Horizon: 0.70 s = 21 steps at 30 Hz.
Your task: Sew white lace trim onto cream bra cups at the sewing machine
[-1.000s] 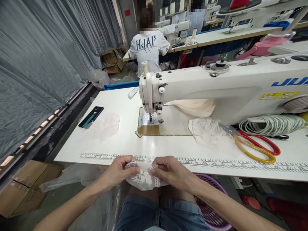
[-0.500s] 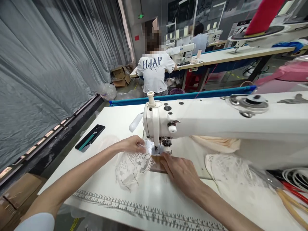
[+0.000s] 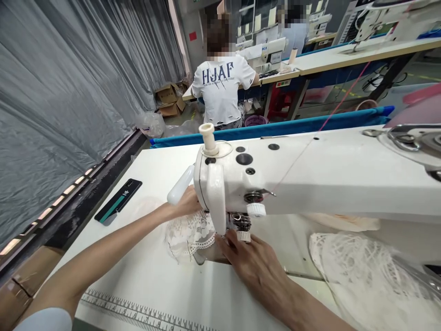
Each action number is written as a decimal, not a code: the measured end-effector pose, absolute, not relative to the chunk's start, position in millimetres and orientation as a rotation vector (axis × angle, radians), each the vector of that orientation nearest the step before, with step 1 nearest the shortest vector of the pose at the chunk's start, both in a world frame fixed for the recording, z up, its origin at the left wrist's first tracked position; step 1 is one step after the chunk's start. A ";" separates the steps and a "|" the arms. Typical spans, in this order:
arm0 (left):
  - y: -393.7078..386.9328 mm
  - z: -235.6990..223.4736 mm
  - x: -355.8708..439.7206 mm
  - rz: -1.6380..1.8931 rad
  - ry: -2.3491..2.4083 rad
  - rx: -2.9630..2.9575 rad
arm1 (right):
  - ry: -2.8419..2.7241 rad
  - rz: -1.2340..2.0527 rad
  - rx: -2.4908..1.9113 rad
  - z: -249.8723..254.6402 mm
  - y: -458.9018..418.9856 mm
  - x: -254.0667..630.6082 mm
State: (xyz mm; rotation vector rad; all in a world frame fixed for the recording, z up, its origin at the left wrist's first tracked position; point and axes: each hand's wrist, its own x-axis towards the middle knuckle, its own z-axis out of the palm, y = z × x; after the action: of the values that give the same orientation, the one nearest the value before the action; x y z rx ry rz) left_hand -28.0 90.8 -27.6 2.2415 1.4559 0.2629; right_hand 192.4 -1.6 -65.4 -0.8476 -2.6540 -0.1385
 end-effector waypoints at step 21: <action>-34.7 -32.8 6.3 0.468 1.357 2.950 | -2.513 -0.040 -0.872 -58.9 7.2 200.7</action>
State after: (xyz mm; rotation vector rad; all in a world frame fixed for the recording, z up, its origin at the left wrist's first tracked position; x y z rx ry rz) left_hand 6.3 -34.7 -32.8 2.9503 1.3566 0.4684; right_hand 200.7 7.2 -58.9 -0.8725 -2.5133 -0.0403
